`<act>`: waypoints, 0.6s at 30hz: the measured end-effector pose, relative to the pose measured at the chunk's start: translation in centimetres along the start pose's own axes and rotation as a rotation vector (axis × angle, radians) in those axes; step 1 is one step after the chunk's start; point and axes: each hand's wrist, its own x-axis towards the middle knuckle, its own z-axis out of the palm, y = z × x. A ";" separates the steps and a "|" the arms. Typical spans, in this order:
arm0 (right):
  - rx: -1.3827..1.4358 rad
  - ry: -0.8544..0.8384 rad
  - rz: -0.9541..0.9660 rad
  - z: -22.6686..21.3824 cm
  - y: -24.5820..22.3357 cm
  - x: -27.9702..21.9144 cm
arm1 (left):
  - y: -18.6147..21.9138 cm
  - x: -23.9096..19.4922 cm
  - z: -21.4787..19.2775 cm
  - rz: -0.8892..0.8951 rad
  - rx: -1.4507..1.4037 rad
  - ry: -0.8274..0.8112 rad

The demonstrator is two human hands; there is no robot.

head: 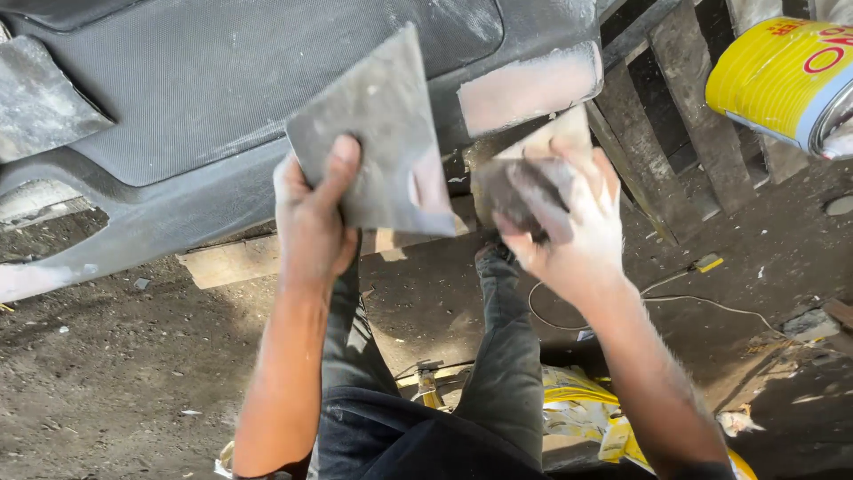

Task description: The person mixes a substance in a yellow can using a putty knife, then applies the mixture to a grey car bumper. They proceed to sand the applied area with a sanding block to smooth the surface.

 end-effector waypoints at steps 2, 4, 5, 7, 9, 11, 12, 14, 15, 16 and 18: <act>-0.171 0.127 0.012 -0.1 0.3 1.9 | 0.2 2.1 -1.6 0.067 -0.070 -0.011; -0.223 0.128 0.009 -0.2 0.9 3.5 | 0.2 1.9 -2.4 0.061 -0.040 0.022; -0.268 0.128 0.008 -0.2 1.0 4.1 | 0.1 1.5 -3.0 0.053 -0.001 0.057; -0.289 0.118 -0.005 0.0 0.9 4.5 | 0.0 1.0 -3.4 0.037 0.008 0.059; -0.314 0.113 -0.018 0.0 1.1 5.2 | -0.2 0.8 -3.7 0.025 0.018 0.056; -0.332 0.094 -0.026 0.2 1.2 5.5 | -0.7 0.3 -4.4 -0.035 0.063 0.081; -0.333 0.087 -0.021 0.2 1.2 5.2 | -0.8 0.0 -4.4 -0.043 0.061 0.081; -0.330 0.090 -0.034 0.2 1.4 5.1 | -0.7 -0.2 -4.5 -0.076 0.051 0.123; -0.329 0.089 -0.031 0.6 1.6 4.4 | -0.6 -0.3 -4.5 -0.080 0.053 0.123; -0.331 0.090 -0.025 0.9 1.8 3.8 | -0.5 -0.5 -4.6 -0.095 0.044 0.137; -0.335 0.096 -0.022 1.8 2.3 2.4 | -0.3 -0.6 -4.5 -0.104 0.035 0.150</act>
